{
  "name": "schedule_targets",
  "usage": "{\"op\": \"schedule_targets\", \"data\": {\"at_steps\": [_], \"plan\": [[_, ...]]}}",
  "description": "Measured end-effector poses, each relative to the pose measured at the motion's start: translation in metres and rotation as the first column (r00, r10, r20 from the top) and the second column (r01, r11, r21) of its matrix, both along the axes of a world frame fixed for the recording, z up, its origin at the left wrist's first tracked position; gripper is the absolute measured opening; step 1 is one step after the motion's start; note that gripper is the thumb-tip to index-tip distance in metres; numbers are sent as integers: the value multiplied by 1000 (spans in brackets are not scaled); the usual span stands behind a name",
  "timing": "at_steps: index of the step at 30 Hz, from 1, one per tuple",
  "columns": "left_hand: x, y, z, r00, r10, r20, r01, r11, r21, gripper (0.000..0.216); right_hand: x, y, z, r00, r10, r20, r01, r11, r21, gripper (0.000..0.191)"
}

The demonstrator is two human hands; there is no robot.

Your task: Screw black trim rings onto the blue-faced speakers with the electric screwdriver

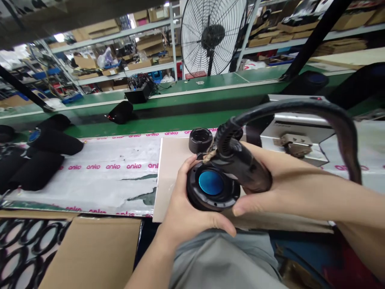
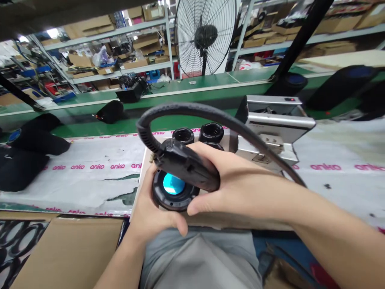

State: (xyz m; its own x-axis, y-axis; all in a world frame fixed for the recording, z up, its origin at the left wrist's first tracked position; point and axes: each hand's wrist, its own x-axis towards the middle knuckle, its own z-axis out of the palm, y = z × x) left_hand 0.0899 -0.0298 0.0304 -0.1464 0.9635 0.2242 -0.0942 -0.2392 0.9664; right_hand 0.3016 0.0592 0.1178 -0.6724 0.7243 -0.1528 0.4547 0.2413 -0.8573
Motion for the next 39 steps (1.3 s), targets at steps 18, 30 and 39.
{"op": "schedule_targets", "data": {"at_steps": [18,30,39], "plan": [[-2,1,7,989,33,-143,-30,999,23,131,-12,25,13,970,232,-67,-233,972,-7,77],[4,-1,-5,1000,-10,-14,11,997,76,126,-13,25,10,976,183,-118,-195,976,-100,83],[3,-2,-14,997,-43,56,39,997,71,129,-8,13,5,995,56,-78,-62,995,-76,87]]}}
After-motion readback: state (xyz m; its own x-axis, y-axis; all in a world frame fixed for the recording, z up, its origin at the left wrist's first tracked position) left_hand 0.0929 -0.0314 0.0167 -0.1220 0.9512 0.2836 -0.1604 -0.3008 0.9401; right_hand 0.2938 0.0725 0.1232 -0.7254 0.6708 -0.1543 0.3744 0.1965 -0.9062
